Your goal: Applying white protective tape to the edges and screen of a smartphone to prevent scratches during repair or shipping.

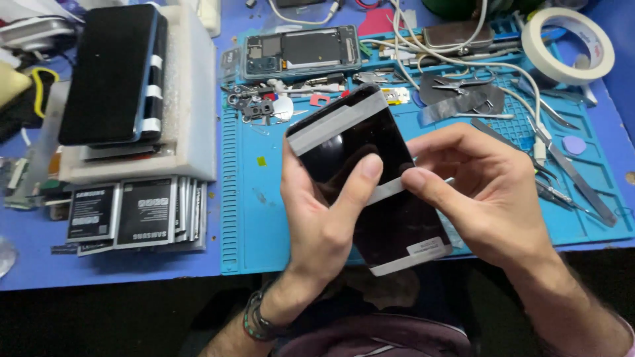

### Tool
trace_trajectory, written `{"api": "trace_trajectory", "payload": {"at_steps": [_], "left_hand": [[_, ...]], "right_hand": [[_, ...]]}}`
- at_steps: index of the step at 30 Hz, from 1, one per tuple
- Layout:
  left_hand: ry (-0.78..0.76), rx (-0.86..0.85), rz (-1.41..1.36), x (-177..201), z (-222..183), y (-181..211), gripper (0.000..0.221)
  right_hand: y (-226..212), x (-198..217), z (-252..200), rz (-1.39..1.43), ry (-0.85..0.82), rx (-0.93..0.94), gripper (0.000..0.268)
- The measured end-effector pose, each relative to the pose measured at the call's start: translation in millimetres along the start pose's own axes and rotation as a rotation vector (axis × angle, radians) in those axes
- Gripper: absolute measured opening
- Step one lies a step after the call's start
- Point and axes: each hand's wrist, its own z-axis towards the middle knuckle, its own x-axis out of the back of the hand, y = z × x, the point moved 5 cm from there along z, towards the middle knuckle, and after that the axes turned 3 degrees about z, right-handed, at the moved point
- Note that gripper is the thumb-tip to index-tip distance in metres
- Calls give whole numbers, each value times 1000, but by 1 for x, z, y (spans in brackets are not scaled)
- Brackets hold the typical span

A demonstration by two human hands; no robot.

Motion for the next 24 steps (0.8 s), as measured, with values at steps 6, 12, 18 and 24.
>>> {"api": "trace_trajectory", "payload": {"at_steps": [6,12,18,24], "left_hand": [[107,108,46,8,30,-6,30],[114,137,52,7,31,-10,25],[27,329,-71,-11,13,-23,23],[101,294,-78,8,44,-16,23]], "right_hand": [[5,-2,-2,-46,-16,-11,22],[20,-7,14,126,-27,-97,11],[18,-13,36,131,10,-37,56],[13,-13,32,188,-35,2,22]]}}
